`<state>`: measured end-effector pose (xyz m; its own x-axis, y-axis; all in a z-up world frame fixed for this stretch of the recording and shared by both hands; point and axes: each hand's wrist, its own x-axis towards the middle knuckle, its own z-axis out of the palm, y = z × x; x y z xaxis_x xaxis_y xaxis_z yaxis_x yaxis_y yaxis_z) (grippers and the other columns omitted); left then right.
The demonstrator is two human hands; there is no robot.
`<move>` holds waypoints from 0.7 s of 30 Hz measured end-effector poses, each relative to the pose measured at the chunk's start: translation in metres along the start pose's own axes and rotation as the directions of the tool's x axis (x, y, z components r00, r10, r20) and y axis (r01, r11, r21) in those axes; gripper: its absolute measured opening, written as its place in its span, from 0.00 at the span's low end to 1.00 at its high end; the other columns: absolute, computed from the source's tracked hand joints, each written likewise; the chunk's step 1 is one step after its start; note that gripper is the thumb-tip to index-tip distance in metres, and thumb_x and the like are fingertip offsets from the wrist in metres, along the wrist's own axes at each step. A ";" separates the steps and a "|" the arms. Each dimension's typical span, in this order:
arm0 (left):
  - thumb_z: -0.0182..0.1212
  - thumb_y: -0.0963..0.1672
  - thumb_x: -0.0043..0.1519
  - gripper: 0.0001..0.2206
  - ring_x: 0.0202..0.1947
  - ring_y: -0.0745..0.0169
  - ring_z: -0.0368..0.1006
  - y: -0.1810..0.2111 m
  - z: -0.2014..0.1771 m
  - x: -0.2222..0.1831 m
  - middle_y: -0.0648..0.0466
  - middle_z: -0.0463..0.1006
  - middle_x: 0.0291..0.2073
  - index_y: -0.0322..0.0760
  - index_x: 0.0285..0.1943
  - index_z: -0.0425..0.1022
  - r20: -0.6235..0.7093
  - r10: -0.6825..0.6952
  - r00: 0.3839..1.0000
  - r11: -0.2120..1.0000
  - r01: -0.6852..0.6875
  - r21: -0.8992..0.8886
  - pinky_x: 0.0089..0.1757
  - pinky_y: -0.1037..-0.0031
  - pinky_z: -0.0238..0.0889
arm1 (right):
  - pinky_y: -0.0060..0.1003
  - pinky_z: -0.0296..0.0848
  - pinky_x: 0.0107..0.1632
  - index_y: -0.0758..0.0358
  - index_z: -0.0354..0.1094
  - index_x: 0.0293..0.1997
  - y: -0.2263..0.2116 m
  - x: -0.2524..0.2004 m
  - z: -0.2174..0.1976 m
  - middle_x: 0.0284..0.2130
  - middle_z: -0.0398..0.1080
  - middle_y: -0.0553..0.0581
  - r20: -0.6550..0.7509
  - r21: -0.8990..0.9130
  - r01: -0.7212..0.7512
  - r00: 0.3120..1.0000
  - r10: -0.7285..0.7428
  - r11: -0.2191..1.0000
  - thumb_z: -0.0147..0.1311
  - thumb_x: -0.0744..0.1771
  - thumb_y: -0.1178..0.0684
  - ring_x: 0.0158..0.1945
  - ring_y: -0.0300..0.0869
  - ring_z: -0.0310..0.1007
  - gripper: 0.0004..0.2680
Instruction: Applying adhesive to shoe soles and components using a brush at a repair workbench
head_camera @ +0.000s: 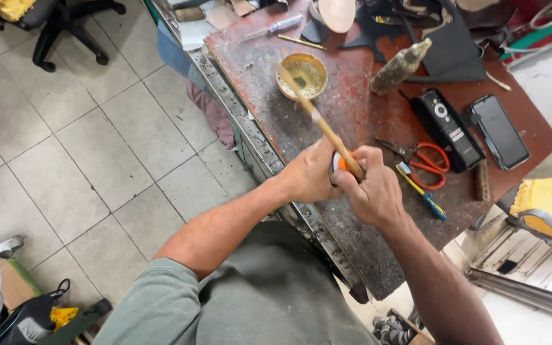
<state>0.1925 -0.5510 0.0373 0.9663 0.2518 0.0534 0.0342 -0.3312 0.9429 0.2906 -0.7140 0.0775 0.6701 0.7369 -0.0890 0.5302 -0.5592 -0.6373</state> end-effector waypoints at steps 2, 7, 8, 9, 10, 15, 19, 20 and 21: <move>0.76 0.50 0.44 0.32 0.47 0.37 0.77 -0.007 0.006 -0.003 0.42 0.74 0.42 0.39 0.53 0.62 -0.027 0.042 0.999 0.996 -0.044 -0.074 0.42 0.52 0.71 | 0.56 0.68 0.38 0.58 0.57 0.59 0.006 -0.003 -0.008 0.33 0.71 0.65 0.004 0.034 0.209 0.978 -0.209 0.977 0.57 0.64 0.38 0.37 0.67 0.73 0.22; 0.82 0.44 0.43 0.33 0.46 0.66 0.68 -0.002 -0.009 -0.017 0.55 0.71 0.38 0.37 0.56 0.67 0.198 0.247 0.949 0.887 -0.139 -0.441 0.45 0.63 0.70 | 0.46 0.73 0.32 0.64 0.67 0.61 0.022 0.000 -0.008 0.28 0.67 0.58 -0.024 -0.044 0.673 0.738 -0.674 0.738 0.61 0.62 0.33 0.29 0.58 0.74 0.27; 0.81 0.43 0.43 0.32 0.42 0.50 0.72 -0.004 -0.013 -0.010 0.47 0.73 0.36 0.35 0.54 0.65 0.214 0.252 0.944 0.922 -0.167 -0.350 0.41 0.56 0.68 | 0.46 0.73 0.32 0.63 0.66 0.59 0.025 -0.001 -0.004 0.26 0.68 0.59 -0.054 -0.020 0.617 0.785 -0.617 0.787 0.63 0.62 0.33 0.28 0.59 0.75 0.27; 0.79 0.42 0.43 0.32 0.39 0.33 0.77 -0.007 -0.016 -0.002 0.38 0.75 0.35 0.32 0.52 0.62 0.229 0.261 0.938 0.945 -0.200 -0.259 0.37 0.50 0.66 | 0.47 0.72 0.32 0.62 0.66 0.58 0.028 -0.001 -0.001 0.24 0.69 0.61 -0.081 0.001 0.558 0.827 -0.556 0.830 0.66 0.61 0.34 0.28 0.60 0.75 0.26; 0.79 0.42 0.43 0.32 0.39 0.33 0.77 -0.007 -0.009 0.003 0.38 0.75 0.35 0.32 0.52 0.62 0.236 0.264 0.935 0.943 -0.199 -0.266 0.37 0.50 0.66 | 0.47 0.72 0.32 0.62 0.66 0.58 0.024 -0.002 0.005 0.24 0.69 0.61 -0.083 -0.003 0.549 0.833 -0.547 0.836 0.66 0.61 0.34 0.28 0.60 0.75 0.26; 0.66 0.44 0.43 0.21 0.34 0.42 0.71 -0.039 0.017 0.037 0.50 0.65 0.35 0.38 0.44 0.65 -0.239 0.485 0.841 0.851 -0.391 0.350 0.34 0.61 0.68 | 0.43 0.68 0.37 0.51 0.63 0.57 0.003 0.008 0.021 0.28 0.74 0.55 -0.147 0.166 -0.177 0.968 0.202 0.970 0.63 0.64 0.36 0.32 0.47 0.74 0.21; 0.65 0.44 0.42 0.19 0.36 0.47 0.67 -0.046 0.007 0.062 0.52 0.65 0.36 0.39 0.43 0.69 -0.339 0.552 0.761 0.807 -0.387 0.447 0.34 0.62 0.65 | 0.48 0.71 0.42 0.53 0.61 0.58 -0.016 0.028 0.013 0.38 0.78 0.57 -0.234 -0.051 -0.167 0.961 0.151 0.985 0.64 0.64 0.36 0.41 0.56 0.79 0.23; 0.65 0.44 0.42 0.19 0.35 0.46 0.67 -0.050 0.003 0.068 0.52 0.65 0.35 0.40 0.43 0.69 -0.340 0.565 0.752 0.807 -0.420 0.415 0.34 0.61 0.64 | 0.48 0.71 0.41 0.54 0.61 0.59 -0.021 0.033 0.012 0.34 0.76 0.57 -0.256 -0.075 -0.124 0.961 0.101 0.989 0.66 0.63 0.36 0.39 0.54 0.78 0.24; 0.65 0.44 0.42 0.19 0.33 0.46 0.67 -0.053 0.005 0.071 0.52 0.65 0.34 0.41 0.43 0.69 -0.343 0.570 0.747 0.812 -0.449 0.372 0.33 0.60 0.63 | 0.47 0.71 0.40 0.54 0.62 0.60 -0.024 0.033 0.009 0.30 0.74 0.56 -0.271 -0.106 -0.090 0.961 0.058 0.990 0.68 0.62 0.36 0.36 0.53 0.77 0.25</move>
<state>0.2609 -0.5198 -0.0104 0.6534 0.3112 0.6901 -0.3114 -0.7204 0.6197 0.2955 -0.6724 0.0828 0.8157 0.5723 0.0849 0.5196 -0.6602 -0.5423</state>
